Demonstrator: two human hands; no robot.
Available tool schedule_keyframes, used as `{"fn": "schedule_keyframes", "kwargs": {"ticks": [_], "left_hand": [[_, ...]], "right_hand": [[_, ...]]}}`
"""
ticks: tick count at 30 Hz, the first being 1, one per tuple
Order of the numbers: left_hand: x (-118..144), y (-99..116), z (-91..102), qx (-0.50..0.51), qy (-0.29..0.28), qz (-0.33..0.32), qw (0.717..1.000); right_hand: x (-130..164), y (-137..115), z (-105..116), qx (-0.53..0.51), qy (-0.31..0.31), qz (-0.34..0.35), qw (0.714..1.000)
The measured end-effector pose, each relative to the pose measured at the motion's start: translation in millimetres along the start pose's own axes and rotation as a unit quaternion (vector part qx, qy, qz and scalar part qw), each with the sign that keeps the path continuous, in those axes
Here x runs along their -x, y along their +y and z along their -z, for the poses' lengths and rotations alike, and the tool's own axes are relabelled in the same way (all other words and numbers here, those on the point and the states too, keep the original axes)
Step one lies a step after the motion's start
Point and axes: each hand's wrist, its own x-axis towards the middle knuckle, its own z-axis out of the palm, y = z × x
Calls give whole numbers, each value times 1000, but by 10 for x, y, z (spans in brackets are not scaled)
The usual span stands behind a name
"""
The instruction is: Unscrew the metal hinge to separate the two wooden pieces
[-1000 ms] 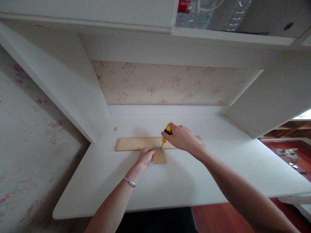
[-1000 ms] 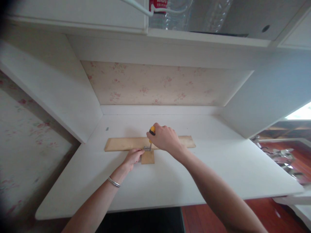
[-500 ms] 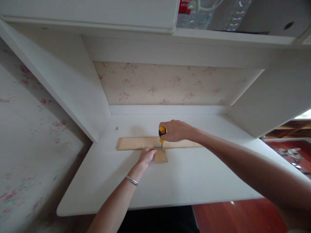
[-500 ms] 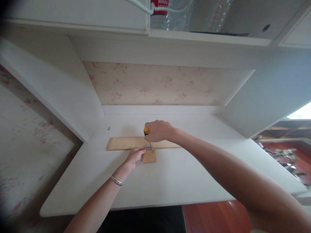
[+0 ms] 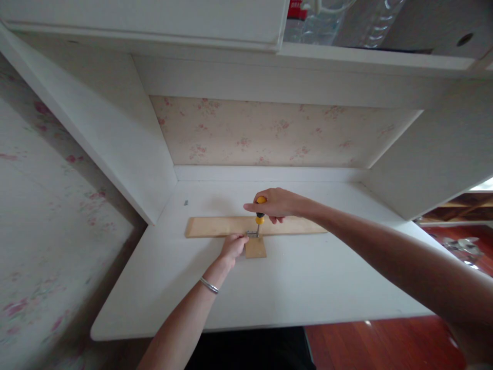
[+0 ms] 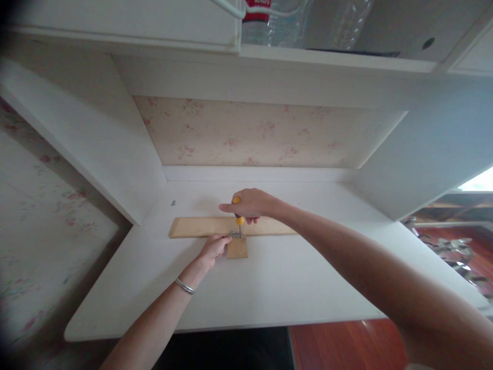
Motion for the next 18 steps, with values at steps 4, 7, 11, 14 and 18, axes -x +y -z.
{"fn": "schedule_keyframes", "kwargs": {"ticks": [4, 7, 11, 14, 18], "left_hand": [[-3, -10, -3, -6, -1, 1, 1000], [-7, -21, -1, -7, 0, 0, 1000], [-1, -15, -1, -5, 2, -3, 1000], [9, -5, -5, -6, 4, -2, 1000], [13, -6, -9, -10, 8, 0, 1000]], "right_hand": [[5, -7, 20, 176, 109, 15, 978], [16, -8, 29, 236, 98, 23, 966], [29, -49, -12, 257, 123, -35, 958], [34, -73, -31, 233, 120, -18, 965], [30, -75, 10, 211, 110, 24, 971]]}}
